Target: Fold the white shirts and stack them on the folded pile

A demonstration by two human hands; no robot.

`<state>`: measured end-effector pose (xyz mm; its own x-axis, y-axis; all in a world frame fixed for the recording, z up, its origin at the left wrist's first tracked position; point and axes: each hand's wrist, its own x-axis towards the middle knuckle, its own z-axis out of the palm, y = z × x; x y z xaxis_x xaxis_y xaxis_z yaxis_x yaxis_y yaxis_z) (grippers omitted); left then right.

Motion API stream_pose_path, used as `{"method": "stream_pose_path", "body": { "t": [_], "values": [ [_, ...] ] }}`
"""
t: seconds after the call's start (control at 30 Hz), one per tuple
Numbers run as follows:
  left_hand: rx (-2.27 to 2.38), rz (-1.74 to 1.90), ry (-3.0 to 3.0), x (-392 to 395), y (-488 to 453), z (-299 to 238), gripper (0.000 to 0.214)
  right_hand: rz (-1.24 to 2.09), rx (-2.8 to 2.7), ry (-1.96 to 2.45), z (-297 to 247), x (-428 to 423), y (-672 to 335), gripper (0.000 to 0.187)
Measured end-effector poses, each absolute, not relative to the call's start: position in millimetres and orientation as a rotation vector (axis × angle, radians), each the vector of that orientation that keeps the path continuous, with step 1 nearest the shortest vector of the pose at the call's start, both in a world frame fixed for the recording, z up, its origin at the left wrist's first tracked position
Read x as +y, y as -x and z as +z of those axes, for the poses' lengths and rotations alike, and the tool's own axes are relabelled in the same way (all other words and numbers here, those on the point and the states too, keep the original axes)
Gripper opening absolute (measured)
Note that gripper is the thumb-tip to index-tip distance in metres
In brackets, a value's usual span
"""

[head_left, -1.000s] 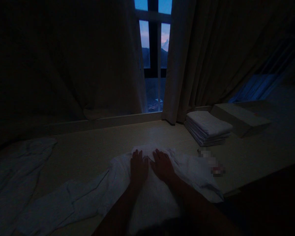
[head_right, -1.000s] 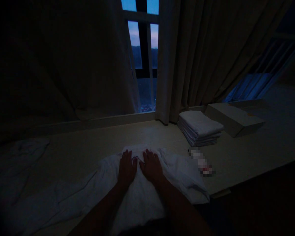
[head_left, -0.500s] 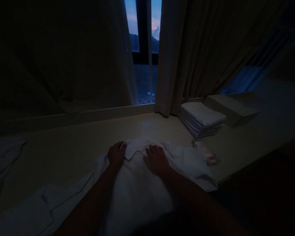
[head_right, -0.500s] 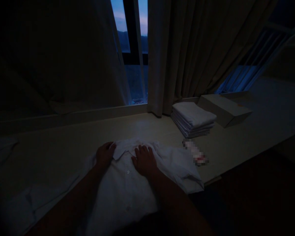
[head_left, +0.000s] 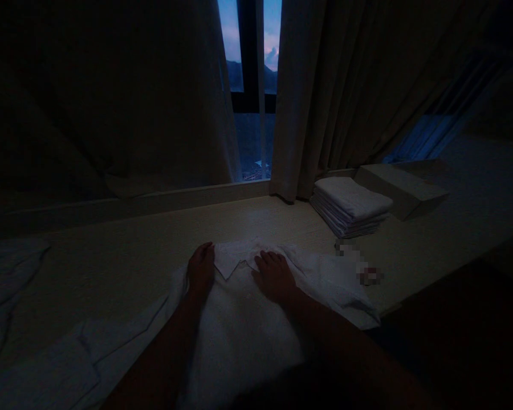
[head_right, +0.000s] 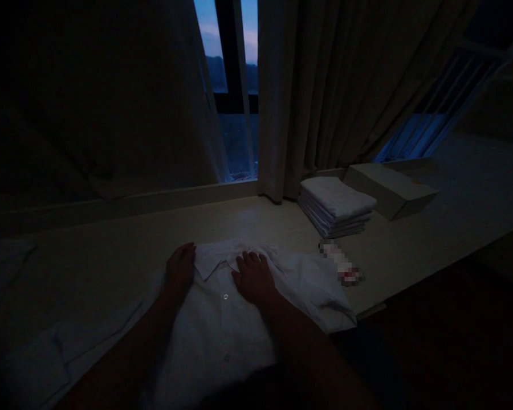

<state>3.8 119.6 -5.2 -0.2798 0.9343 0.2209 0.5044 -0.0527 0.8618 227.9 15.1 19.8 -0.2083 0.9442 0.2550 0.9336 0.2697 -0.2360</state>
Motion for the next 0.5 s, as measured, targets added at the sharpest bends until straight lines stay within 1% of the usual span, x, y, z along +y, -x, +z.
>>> {"method": "stream_pose_path", "body": {
  "t": [0.07,0.2,0.27,0.33,0.5],
  "values": [
    [1.769,1.235,-1.528,120.8,-4.6,-7.3,0.041,0.042,-2.199,1.711,19.1,15.1,-227.8,0.044],
    [1.77,1.146,-1.542,123.7,-5.3,-6.2,0.05,0.037,-2.182,1.71,19.3,14.5,-227.3,0.043],
    [1.773,1.123,-1.556,123.7,-4.5,-3.4,0.05,0.037,-2.175,1.711,19.8,14.2,-227.2,0.043],
    [1.78,1.114,-1.564,122.7,-3.2,-1.4,0.044,0.034,-2.173,1.715,20.7,14.0,-227.3,0.043],
    [1.918,1.176,-1.551,121.1,-0.9,-3.9,0.019,0.028,-2.194,1.705,23.8,13.8,-227.3,0.041]
  ]
}}
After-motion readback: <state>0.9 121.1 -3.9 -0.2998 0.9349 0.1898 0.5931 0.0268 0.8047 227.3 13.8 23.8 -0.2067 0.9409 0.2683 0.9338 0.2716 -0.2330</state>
